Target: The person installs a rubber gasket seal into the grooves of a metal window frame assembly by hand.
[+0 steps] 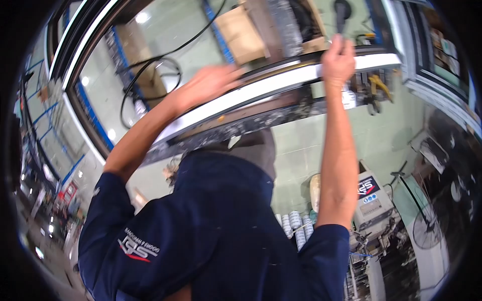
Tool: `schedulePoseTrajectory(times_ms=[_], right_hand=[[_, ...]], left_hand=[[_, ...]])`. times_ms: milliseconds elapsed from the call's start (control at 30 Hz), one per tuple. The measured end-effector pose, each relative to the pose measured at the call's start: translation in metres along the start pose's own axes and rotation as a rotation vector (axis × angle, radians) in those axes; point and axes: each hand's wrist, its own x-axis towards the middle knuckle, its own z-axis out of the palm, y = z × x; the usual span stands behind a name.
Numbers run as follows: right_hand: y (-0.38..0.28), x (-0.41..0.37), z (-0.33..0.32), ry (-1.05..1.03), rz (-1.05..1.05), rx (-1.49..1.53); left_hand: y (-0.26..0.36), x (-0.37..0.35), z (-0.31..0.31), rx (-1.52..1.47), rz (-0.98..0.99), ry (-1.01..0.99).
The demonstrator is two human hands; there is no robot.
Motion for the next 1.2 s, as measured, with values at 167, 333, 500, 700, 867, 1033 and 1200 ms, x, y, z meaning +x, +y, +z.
schedulePoseTrajectory(times_ms=[167,333,500,700,867,1033,1200], right_hand=[[-0.008,-0.002,-0.004,-0.007,0.009,0.037],[-0.007,-0.002,-0.002,0.020,-0.032,0.038],[-0.008,-0.003,-0.001,0.046,-0.040,-0.015],[-0.004,-0.004,0.002,0.019,-0.006,0.014],[-0.013,-0.005,-0.003,-0.012,0.005,0.083],[-0.016,-0.005,-0.004,-0.005,0.001,0.109],[-0.008,-0.003,-0.002,-0.032,0.018,0.073]], left_hand=[[-0.038,-0.161,-0.025,-0.387,-0.362,-0.252],[-0.034,-0.132,-0.024,-0.520,-0.387,-0.287],[-0.041,-0.126,-0.013,-0.362,-0.286,-0.210],[-0.040,-0.096,-0.004,-0.257,-0.177,-0.189],[-0.030,-0.051,0.000,-0.230,-0.159,-0.232],[-0.021,-0.010,0.005,-0.223,-0.152,-0.231],[-0.010,0.022,0.003,-0.209,-0.157,-0.270]])
